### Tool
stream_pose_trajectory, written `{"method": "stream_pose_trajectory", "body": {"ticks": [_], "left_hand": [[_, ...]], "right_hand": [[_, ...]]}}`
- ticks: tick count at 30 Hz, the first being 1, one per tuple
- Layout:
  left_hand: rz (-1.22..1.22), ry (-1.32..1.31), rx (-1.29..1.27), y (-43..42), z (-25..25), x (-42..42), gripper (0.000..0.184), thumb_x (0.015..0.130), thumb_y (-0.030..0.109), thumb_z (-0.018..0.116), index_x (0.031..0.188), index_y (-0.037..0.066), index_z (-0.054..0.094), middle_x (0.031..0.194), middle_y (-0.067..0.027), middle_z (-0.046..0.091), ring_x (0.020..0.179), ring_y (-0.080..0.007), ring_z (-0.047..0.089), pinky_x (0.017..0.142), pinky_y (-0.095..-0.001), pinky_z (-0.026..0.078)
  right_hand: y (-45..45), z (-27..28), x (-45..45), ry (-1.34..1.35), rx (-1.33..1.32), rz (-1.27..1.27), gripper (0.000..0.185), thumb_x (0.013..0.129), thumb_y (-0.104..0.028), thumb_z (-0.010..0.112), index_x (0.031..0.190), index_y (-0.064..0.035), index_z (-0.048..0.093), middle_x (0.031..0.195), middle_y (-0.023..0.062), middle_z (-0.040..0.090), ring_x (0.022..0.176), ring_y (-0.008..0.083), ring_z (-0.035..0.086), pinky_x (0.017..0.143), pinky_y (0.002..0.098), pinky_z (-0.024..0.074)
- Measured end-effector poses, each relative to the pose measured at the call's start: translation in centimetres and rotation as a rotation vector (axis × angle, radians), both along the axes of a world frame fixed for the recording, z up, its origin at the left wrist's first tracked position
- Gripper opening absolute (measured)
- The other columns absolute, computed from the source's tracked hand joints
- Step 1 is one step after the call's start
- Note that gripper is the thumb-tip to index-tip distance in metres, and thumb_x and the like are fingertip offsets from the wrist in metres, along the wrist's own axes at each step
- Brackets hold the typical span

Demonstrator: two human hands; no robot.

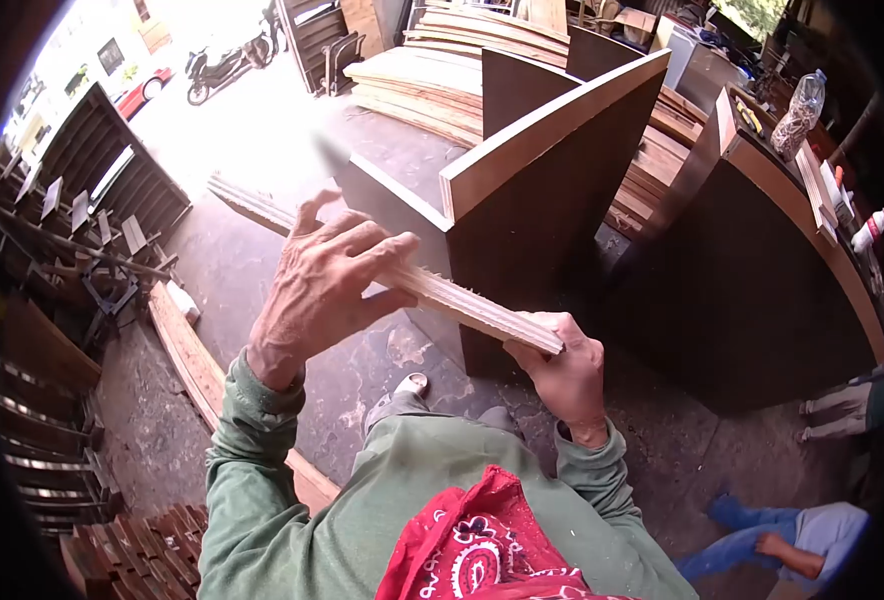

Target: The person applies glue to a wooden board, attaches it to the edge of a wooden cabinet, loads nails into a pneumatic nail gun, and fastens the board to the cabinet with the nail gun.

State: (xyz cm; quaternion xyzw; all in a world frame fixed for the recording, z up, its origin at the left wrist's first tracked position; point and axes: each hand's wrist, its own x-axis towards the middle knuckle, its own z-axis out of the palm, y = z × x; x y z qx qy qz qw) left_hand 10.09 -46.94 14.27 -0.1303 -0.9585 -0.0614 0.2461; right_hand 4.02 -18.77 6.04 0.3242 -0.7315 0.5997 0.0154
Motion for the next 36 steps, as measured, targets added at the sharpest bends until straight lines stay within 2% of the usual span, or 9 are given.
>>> {"method": "stream_pose_trajectory", "body": {"ticks": [2, 5, 8, 14, 15, 25, 28, 34, 36], "left_hand": [[-0.133, -0.065, 0.076, -3.9, -0.4, -2.2, 0.043, 0.065, 0.035, 0.091, 0.103, 0.021, 0.076, 0.079, 0.0029, 0.061, 0.084, -0.0177, 0.063, 0.100, -0.0431, 0.040], [-0.250, -0.013, 0.070, -9.0, -0.5, -5.2, 0.044, 0.064, 0.034, 0.091, 0.105, 0.022, 0.077, 0.076, 0.0038, 0.056, 0.080, -0.0163, 0.059, 0.100, -0.0412, 0.038], [-0.350, 0.052, 0.042, -12.8, -0.2, -8.7, 0.054, 0.062, 0.032, 0.092, 0.112, 0.020, 0.079, 0.074, 0.0051, 0.062, 0.074, -0.0157, 0.060, 0.101, -0.0464, 0.037], [-0.536, -0.022, 0.075, -17.6, 0.2, -16.1, 0.058, 0.066, 0.030, 0.089, 0.121, 0.020, 0.077, 0.075, 0.0038, 0.063, 0.076, -0.0164, 0.061, 0.103, -0.0490, 0.039], [-0.565, -0.049, 0.064, -18.3, 0.1, -17.1, 0.055, 0.069, 0.032, 0.087, 0.122, 0.021, 0.076, 0.075, 0.0027, 0.060, 0.076, -0.0177, 0.059, 0.098, -0.0450, 0.039], [-0.709, -0.132, 0.099, -19.0, -3.1, -21.8, 0.053, 0.071, 0.035, 0.083, 0.121, 0.020, 0.077, 0.073, 0.0000, 0.055, 0.076, -0.0213, 0.057, 0.098, -0.0422, 0.039], [-0.734, -0.153, 0.120, -19.0, -3.4, -22.3, 0.061, 0.063, 0.023, 0.091, 0.121, 0.016, 0.076, 0.074, -0.0002, 0.061, 0.072, -0.0200, 0.057, 0.098, -0.0462, 0.041], [-0.756, -0.166, 0.146, -19.0, -3.9, -22.8, 0.063, 0.061, 0.021, 0.091, 0.122, 0.015, 0.076, 0.073, -0.0011, 0.059, 0.071, -0.0201, 0.055, 0.096, -0.0428, 0.042], [-0.740, -0.184, 0.156, -19.0, -4.0, -22.7, 0.056, 0.065, 0.028, 0.087, 0.119, 0.017, 0.077, 0.074, -0.0003, 0.061, 0.075, -0.0204, 0.059, 0.096, -0.0431, 0.041]], "right_hand": [[-2.8, 0.0, -1.2, 0.106, -0.014, -0.022, 0.025, 0.087, -0.004, 0.080, 0.108, -0.0029, 0.067, 0.099, 0.0119, 0.076, 0.089, 0.0186, 0.075, 0.076, 0.0303, 0.0590], [-7.3, -0.1, -1.8, 0.189, 0.001, -0.137, 0.028, 0.087, -0.006, 0.081, 0.110, -0.0032, 0.066, 0.100, 0.0128, 0.075, 0.089, 0.0218, 0.076, 0.075, 0.0313, 0.0595], [-9.5, -0.2, -3.2, 0.235, 0.077, -0.255, 0.031, 0.085, -0.007, 0.082, 0.111, -0.0025, 0.064, 0.098, 0.0132, 0.074, 0.086, 0.0252, 0.075, 0.073, 0.0339, 0.0597], [-12.8, 0.3, -5.7, 0.369, 0.229, -0.421, 0.033, 0.084, -0.008, 0.083, 0.110, 0.0000, 0.065, 0.094, 0.0151, 0.071, 0.083, 0.0290, 0.073, 0.069, 0.0368, 0.0590], [-13.2, 0.1, -5.8, 0.355, 0.266, -0.434, 0.033, 0.084, -0.008, 0.083, 0.111, 0.0007, 0.065, 0.094, 0.0159, 0.070, 0.083, 0.0296, 0.073, 0.068, 0.0373, 0.0588], [-15.8, -0.8, -4.6, 0.218, 0.320, -0.659, 0.026, 0.085, -0.006, 0.082, 0.105, 0.0025, 0.069, 0.090, 0.0148, 0.072, 0.082, 0.0268, 0.074, 0.069, 0.0354, 0.0595], [-16.2, -1.4, -4.6, 0.206, 0.284, -0.697, 0.025, 0.085, -0.006, 0.081, 0.105, 0.0024, 0.069, 0.090, 0.0146, 0.072, 0.082, 0.0266, 0.074, 0.069, 0.0352, 0.0596], [-16.4, -2.1, -4.5, 0.224, 0.311, -0.725, 0.022, 0.087, -0.004, 0.079, 0.105, 0.0021, 0.069, 0.092, 0.0152, 0.073, 0.083, 0.0289, 0.074, 0.069, 0.0361, 0.0597], [-16.6, -2.0, -4.5, 0.251, 0.329, -0.737, 0.021, 0.087, -0.004, 0.079, 0.105, 0.0020, 0.069, 0.092, 0.0156, 0.073, 0.083, 0.0300, 0.074, 0.069, 0.0366, 0.0597]]}}
